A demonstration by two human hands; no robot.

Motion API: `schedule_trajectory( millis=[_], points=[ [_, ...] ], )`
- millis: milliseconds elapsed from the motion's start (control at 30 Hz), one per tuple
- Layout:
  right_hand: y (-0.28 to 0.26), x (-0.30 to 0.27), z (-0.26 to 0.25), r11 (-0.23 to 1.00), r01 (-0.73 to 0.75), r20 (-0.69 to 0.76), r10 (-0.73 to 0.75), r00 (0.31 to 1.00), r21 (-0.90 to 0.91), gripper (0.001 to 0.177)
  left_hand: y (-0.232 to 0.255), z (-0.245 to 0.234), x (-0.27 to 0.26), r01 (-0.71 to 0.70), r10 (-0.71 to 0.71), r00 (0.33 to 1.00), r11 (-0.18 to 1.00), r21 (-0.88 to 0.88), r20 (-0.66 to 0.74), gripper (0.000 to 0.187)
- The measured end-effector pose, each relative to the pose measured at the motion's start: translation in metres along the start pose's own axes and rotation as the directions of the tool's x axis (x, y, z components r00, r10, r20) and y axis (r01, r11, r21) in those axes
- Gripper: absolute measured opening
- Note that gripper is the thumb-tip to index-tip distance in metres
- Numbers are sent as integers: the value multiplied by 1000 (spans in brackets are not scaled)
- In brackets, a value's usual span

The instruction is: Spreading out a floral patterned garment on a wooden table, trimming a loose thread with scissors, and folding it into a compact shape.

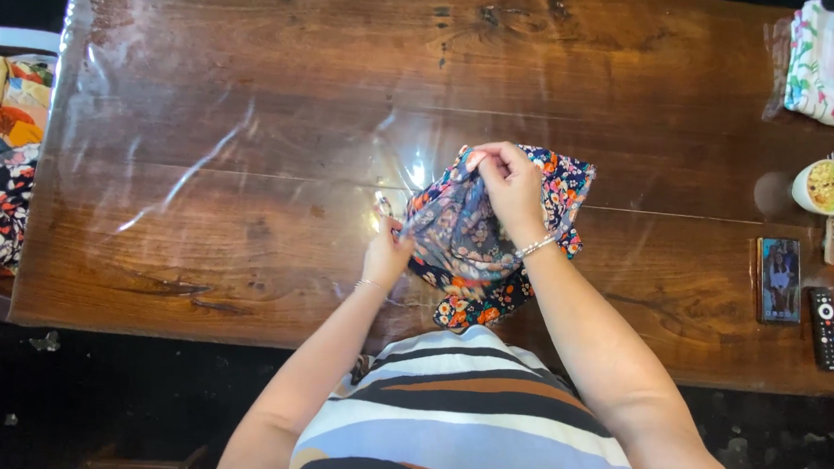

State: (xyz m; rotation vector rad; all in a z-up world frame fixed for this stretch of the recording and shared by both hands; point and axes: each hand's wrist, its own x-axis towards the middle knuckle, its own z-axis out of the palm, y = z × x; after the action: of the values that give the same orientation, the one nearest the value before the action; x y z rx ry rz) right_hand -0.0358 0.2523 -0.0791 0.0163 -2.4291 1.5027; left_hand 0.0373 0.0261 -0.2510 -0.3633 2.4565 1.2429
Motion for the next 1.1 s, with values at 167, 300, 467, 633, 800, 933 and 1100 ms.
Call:
schedule_trajectory(
  millis=[167, 300, 467, 633, 800, 933, 1100],
  points=[
    [18, -19, -25, 997, 73, 76, -69, 995, -39, 31, -11, -25, -6, 95, -1, 988, 798, -595, 156, 30],
    [39, -74, -26, 986, 117, 404, -58, 913, -122, 24, -40, -29, -9, 116, -28, 992, 612, -782, 125, 48],
    [58, -143, -22, 941, 278, 679, -76, 730, -194, 40, 26, -70, -53, 193, -2, 980, 226, -955, 198, 40],
    [116, -178, -39, 752, 566, 645, -253, 721, -337, 23, 24, -57, -44, 115, -43, 993, 278, -954, 107, 27],
    [107, -172, -92, 655, 624, 517, -390, 762, -426, 29, 43, -78, -53, 5, -57, 998, 351, -936, -16, 53],
    [112, -175, -128, 637, 573, 415, -399, 818, -516, 31, 58, -95, -66, -35, -40, 998, 238, -971, -46, 57],
    [74, -179, -147, 780, 430, 291, -326, 900, -455, 47, 62, -108, -84, -13, 125, 992, 124, -992, 3, 79]
  ],
)
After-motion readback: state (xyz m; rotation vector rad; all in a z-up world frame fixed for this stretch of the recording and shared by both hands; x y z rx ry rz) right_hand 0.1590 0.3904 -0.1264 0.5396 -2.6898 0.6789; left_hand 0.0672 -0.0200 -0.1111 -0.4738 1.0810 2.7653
